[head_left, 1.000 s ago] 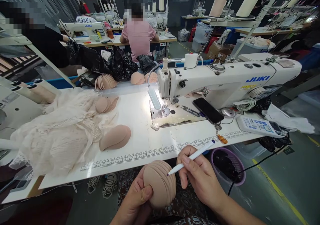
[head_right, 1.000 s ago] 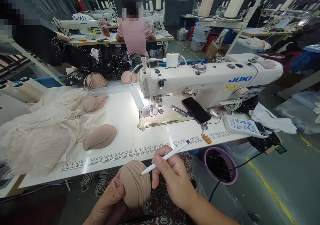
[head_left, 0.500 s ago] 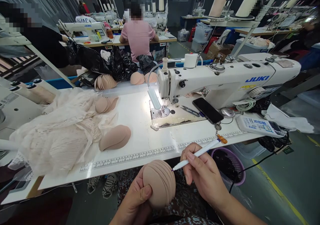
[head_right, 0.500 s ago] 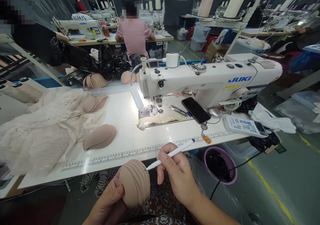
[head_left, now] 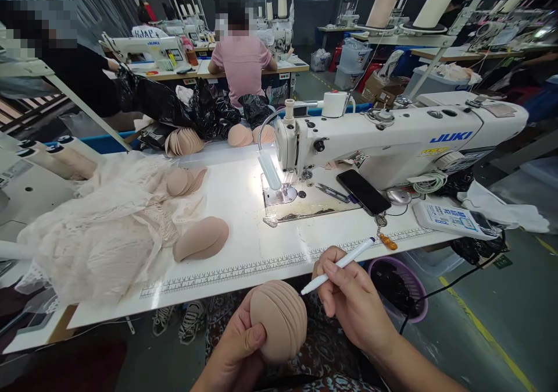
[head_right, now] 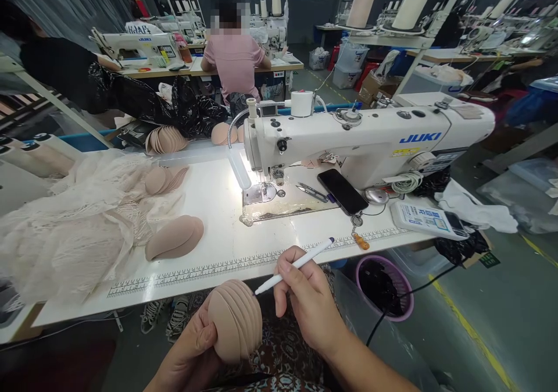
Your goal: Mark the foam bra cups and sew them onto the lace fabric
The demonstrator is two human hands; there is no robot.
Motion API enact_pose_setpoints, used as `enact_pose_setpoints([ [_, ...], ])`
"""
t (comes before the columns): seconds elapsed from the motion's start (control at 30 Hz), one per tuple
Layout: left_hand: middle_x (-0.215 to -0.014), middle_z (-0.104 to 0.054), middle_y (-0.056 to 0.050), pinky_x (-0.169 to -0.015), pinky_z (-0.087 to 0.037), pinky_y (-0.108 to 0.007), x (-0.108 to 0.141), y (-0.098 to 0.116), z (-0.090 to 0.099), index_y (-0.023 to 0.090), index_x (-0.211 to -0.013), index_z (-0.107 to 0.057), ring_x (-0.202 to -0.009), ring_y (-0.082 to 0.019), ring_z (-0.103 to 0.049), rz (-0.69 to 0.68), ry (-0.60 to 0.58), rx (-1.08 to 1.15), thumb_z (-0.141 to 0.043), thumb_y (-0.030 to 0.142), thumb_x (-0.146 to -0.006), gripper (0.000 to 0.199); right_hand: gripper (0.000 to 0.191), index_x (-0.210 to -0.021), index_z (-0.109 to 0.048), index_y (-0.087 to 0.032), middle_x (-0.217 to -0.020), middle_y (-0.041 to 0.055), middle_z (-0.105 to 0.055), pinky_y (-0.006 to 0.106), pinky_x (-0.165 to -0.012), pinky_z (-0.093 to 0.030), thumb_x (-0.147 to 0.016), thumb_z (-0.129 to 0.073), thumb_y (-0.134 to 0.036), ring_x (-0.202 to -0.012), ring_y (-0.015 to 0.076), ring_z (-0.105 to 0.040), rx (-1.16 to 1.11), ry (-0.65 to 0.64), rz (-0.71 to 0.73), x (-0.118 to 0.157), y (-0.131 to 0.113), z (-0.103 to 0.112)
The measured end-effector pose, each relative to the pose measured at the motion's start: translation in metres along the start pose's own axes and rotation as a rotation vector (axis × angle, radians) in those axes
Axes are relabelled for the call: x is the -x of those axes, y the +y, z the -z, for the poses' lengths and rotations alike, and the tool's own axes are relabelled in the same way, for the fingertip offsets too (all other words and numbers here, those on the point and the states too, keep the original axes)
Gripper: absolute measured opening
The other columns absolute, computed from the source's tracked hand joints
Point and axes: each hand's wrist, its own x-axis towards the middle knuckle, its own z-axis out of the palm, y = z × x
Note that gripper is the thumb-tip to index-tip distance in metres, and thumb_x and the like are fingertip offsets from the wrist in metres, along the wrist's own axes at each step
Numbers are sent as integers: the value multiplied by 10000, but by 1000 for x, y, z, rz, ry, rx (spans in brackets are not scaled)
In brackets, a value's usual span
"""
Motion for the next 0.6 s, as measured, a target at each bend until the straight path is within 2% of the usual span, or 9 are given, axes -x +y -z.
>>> enact_pose_setpoints([
  [0.17,-1239,-737,-99,-963,-567,-422,1,-2,7,265,-1283,-721,-1105,-311,-697,-28,45,1,-954,341,-696,636,354,-845,-587,-209,-504,-61,-565,260,-578,-311,-1018,-655,-511,-494,109,-448,60,-13,3,3,2,4],
  [0.3,-1172,-756,-138,-918,-578,-394,1,-4,10,217,-1326,-696,-1052,-301,-715,-12,23,-52,-948,400,-713,688,359,-838,-584,-213,-497,-60,-566,272,-598,-322,-1028,-638,-513,-490,116,-457,45,-77,1,4,4,3],
  [0.47,-1215,-748,-132,-954,-570,-426,2,-4,10,231,-1329,-694,-1094,-317,-704,-20,44,-64,-949,407,-703,698,366,-824,-587,-213,-513,-54,-570,285,-601,-328,-1024,-643,-514,-494,123,-454,54,-45,25,4,2,0],
  [0.6,-1173,-754,-135,-926,-568,-414,2,-3,6,218,-1326,-693,-1058,-314,-708,-13,26,-99,-934,454,-714,699,328,-875,-602,-212,-513,-56,-601,278,-629,-346,-1057,-610,-484,-510,121,-488,68,-99,15,6,4,0],
])
